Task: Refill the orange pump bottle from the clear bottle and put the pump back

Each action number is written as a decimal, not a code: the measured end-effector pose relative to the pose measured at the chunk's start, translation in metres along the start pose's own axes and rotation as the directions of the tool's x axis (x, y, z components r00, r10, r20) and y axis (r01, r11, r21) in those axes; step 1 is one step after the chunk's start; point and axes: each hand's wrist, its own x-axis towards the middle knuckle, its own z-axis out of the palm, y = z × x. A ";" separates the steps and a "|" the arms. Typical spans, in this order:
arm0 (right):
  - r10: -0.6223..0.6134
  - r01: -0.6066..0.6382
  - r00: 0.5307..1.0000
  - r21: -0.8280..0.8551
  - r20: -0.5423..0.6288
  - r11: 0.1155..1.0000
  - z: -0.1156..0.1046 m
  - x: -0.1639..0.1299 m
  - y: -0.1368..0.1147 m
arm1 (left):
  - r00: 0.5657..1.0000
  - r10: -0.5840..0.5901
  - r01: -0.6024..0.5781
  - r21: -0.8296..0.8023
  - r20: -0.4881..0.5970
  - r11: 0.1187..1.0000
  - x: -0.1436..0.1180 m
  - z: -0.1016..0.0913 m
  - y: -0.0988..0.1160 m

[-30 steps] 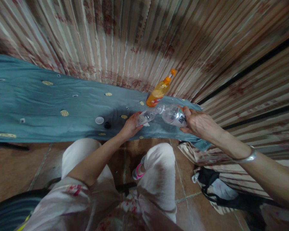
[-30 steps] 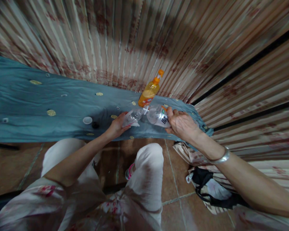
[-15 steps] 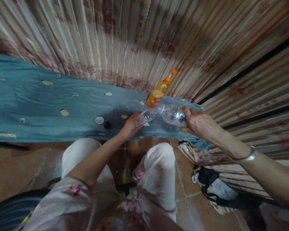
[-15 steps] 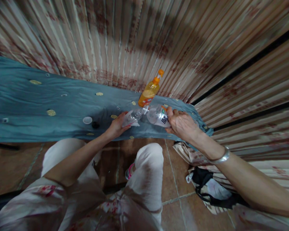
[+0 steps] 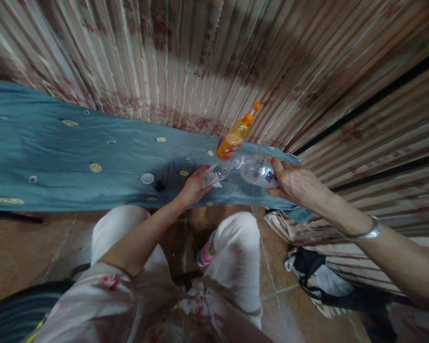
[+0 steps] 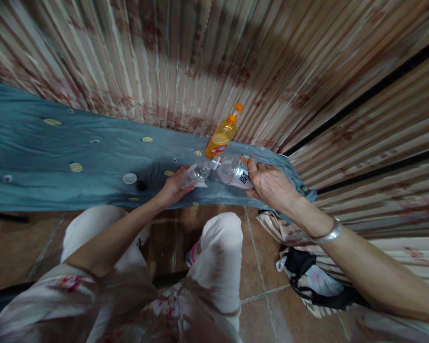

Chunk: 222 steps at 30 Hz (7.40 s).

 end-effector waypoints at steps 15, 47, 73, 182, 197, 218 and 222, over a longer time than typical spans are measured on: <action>-0.002 0.001 1.000 -0.010 -0.018 1.000 0.000 -0.001 0.000 | 1.000 0.015 -0.015 0.003 -0.025 1.000 0.000 0.003 -0.004; -0.019 0.018 0.993 -0.004 -0.115 1.000 0.016 0.002 0.004 | 1.000 0.005 -0.005 0.006 -0.017 1.000 -0.001 0.001 -0.001; -0.011 0.013 0.995 0.015 -0.103 1.000 0.016 0.001 0.003 | 1.000 0.003 -0.003 -0.018 -0.010 1.000 -0.001 -0.001 -0.001; -0.029 0.029 0.996 -0.006 -0.087 1.000 0.013 0.002 0.004 | 1.000 0.006 -0.007 -0.014 -0.025 1.000 -0.001 0.002 -0.003; -0.023 0.022 0.992 -0.011 -0.125 1.000 0.016 0.002 0.005 | 1.000 0.003 -0.003 -0.013 -0.015 1.000 -0.001 0.000 0.000; -0.033 0.032 0.996 -0.009 -0.085 0.999 0.011 0.004 0.005 | 1.000 -0.023 0.023 -0.020 -0.014 1.000 -0.002 -0.001 -0.001; -0.039 0.039 0.995 -0.002 -0.088 0.999 0.010 0.005 0.005 | 0.999 -0.026 0.025 -0.028 -0.027 0.999 -0.002 0.000 -0.001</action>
